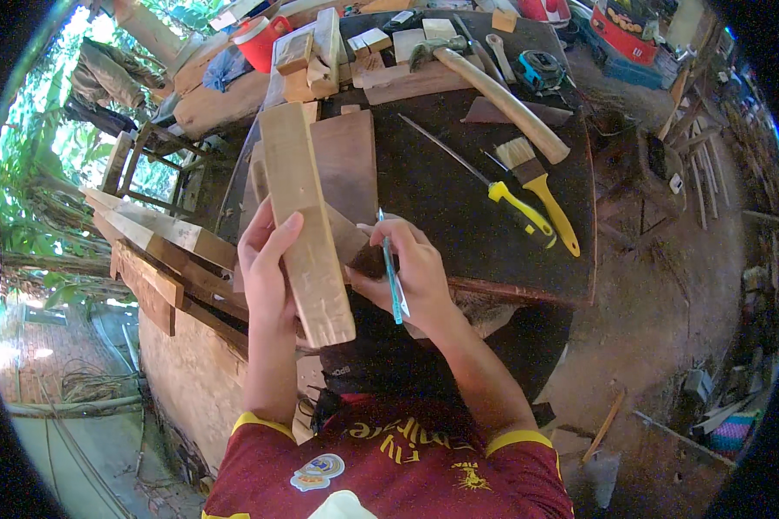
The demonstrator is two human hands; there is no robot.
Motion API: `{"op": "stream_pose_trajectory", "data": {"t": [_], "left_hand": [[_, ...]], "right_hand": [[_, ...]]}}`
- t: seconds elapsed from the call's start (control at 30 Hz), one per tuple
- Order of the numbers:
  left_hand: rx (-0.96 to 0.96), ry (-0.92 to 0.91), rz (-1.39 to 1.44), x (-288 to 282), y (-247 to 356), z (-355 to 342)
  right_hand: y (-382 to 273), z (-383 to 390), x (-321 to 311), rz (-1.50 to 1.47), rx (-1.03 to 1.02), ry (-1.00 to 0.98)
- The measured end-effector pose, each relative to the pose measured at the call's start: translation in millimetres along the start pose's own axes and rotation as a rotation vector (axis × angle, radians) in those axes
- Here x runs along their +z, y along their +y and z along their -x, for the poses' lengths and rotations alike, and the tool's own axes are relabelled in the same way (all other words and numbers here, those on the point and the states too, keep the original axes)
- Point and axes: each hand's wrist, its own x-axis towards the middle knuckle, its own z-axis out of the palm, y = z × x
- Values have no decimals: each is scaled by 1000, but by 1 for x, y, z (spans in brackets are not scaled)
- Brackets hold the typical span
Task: The person marks a rectangular wooden block with a pen, then uses a chisel and a wooden mallet to carve and shape the block. They repeatedly strike the chisel to remove wood shavings and refine the block's edges.
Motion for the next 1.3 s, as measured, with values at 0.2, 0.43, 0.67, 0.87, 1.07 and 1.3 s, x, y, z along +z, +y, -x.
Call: {"op": "stream_pose_trajectory", "data": {"t": [0.2, 0.43, 0.67, 0.87, 1.07, 1.3], "left_hand": [[23, 15, -195, 11, -9, -13], [86, -8, -337, 9, -11, -14], [286, -34, -459, -2, -16, -14], [250, -49, -559, 4, -11, -20], [218, -12, -617, 21, -5, -15], [153, -122, -543, 9, 6, -19]], "right_hand": [[4, -1, 2, -32, -106, 82], [9, 1, 0, -63, -140, 28], [11, 2, -3, -128, -104, -30], [12, 1, -5, -101, -114, -42], [16, 2, -3, -86, -166, -2], [11, 2, 0, -56, -170, 52]]}}
